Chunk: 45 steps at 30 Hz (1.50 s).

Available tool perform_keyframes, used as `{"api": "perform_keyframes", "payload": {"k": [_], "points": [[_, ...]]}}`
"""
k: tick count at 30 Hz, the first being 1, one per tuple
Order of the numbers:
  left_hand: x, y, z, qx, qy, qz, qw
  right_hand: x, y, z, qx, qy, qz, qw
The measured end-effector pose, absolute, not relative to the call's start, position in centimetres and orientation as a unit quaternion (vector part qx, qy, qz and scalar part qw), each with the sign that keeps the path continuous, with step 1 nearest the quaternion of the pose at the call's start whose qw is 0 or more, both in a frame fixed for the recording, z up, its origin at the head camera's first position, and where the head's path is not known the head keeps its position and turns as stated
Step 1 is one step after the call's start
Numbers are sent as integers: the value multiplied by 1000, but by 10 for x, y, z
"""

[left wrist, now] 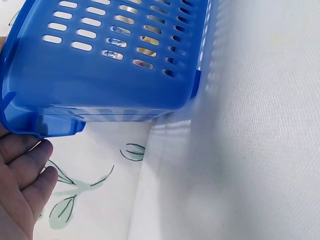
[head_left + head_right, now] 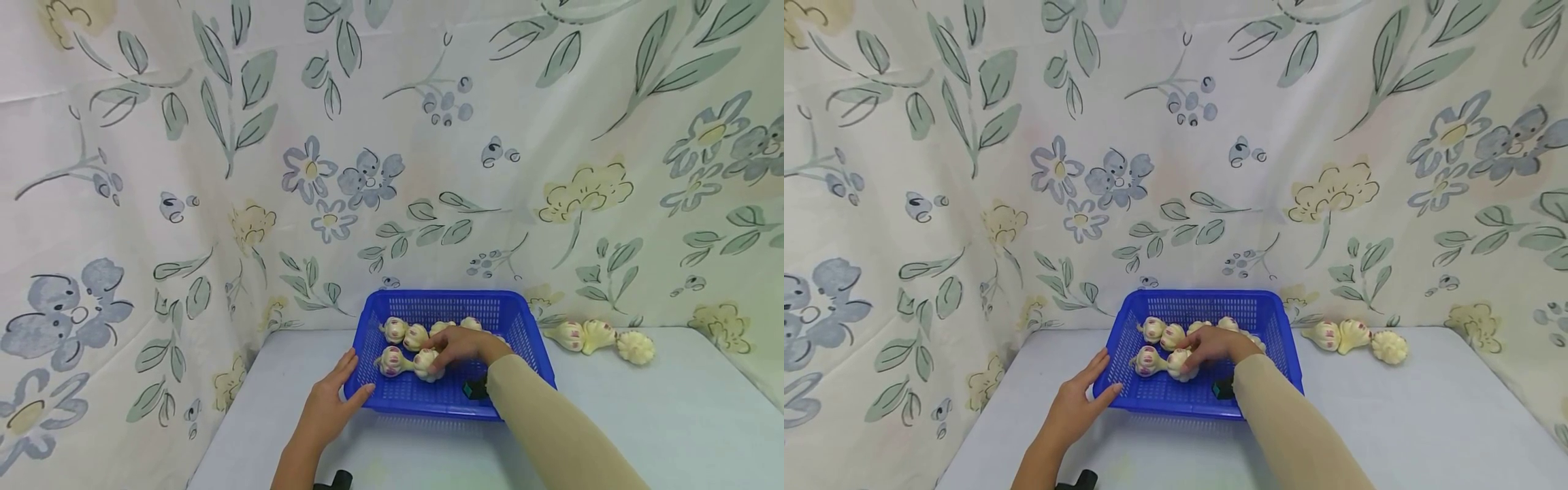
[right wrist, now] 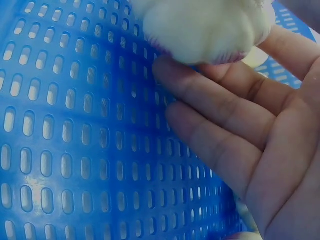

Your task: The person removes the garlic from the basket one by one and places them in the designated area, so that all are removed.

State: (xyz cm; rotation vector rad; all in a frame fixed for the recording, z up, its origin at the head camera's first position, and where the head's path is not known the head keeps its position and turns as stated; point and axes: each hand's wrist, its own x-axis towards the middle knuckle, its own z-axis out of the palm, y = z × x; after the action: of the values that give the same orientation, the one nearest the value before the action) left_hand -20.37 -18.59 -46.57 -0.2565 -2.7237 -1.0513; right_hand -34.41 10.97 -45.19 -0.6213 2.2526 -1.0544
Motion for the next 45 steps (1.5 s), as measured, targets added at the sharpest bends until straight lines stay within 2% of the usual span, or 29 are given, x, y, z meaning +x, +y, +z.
{"api": "perform_keyframes", "payload": {"k": [6,15,45], "points": [[-203,-186,-466,-89,-923,-359,107,-344,109,-452,-210,822,-432,307],[-202,-186,-466,-93,-922,-360,111,-340,106,-453,-193,819,-462,280],[-203,-185,-465,-89,-923,-357,116,-338,103,-446,-183,809,-486,275]]}}
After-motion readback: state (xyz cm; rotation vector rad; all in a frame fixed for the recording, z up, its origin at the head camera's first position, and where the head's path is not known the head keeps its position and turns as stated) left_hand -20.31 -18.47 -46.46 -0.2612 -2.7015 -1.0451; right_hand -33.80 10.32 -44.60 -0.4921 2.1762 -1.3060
